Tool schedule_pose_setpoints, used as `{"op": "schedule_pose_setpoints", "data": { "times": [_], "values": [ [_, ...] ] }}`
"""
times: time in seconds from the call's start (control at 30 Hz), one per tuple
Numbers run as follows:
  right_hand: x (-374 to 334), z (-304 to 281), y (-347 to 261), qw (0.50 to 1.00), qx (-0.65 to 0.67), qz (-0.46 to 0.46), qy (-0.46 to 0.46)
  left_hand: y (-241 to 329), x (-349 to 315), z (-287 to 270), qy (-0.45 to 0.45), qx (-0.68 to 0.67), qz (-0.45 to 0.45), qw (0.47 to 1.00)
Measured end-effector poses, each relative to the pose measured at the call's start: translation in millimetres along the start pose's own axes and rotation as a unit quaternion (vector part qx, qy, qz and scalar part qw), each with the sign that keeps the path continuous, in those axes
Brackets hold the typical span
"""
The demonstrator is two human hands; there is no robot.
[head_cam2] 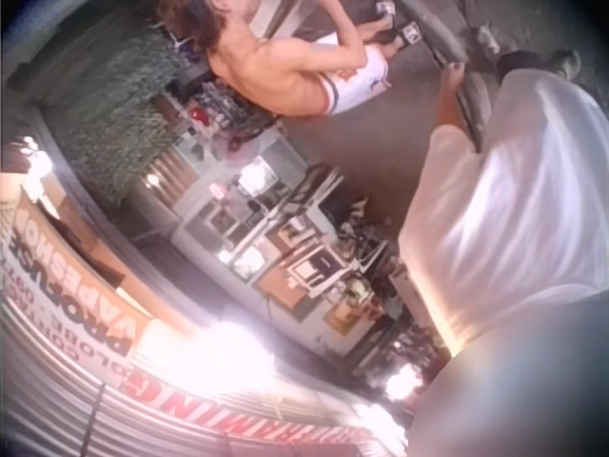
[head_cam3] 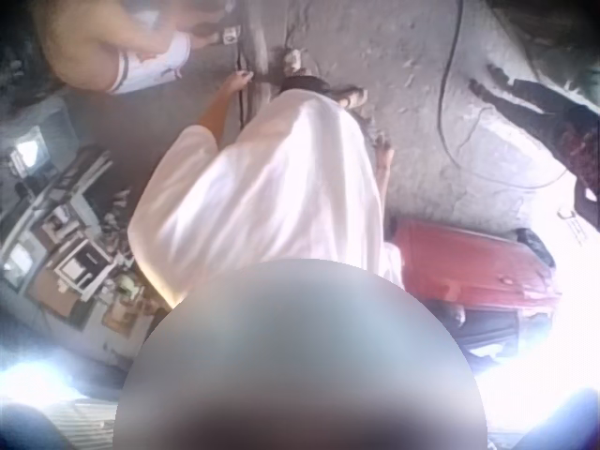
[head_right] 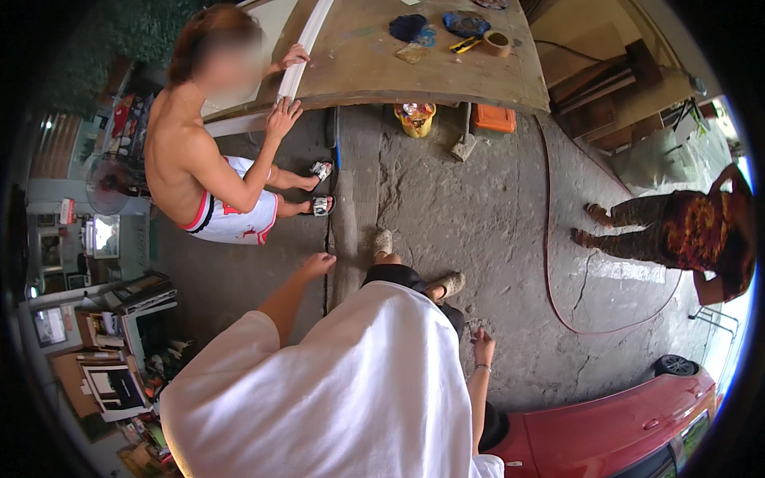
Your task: The person prepares a paint sprayer by attaching a hose and filling it with paint from a can. They then walk to a refrigerator, open it, and take out a plastic cup to serve a drink to another person.
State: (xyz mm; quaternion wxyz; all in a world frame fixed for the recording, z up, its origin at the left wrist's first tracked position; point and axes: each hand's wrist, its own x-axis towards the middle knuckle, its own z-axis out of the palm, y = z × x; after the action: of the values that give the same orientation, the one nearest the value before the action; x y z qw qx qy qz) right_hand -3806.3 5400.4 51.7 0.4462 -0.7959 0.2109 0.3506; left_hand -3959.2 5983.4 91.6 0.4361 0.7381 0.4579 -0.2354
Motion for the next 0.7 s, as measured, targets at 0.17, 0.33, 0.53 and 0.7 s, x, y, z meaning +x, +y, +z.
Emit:
{"op": "schedule_pose_setpoints", "data": {
  "times": [0.17,0.33,0.53,0.7],
  "values": [
    [8,-68,32,0.997,0.018,0.045,0.054,16,-45,46,-0.049,0.09,-0.038,0.994],
    [11,-104,39,0.993,0.031,0.083,0.073,22,-58,88,-0.046,0.121,-0.063,0.99],
    [26,-102,24,0.993,0.087,0.059,0.055,59,-15,115,-0.034,0.188,-0.011,0.982],
    [36,-110,11,0.999,0.009,-0.002,0.04,137,47,142,-0.025,0.202,0.018,0.979]
  ]
}}
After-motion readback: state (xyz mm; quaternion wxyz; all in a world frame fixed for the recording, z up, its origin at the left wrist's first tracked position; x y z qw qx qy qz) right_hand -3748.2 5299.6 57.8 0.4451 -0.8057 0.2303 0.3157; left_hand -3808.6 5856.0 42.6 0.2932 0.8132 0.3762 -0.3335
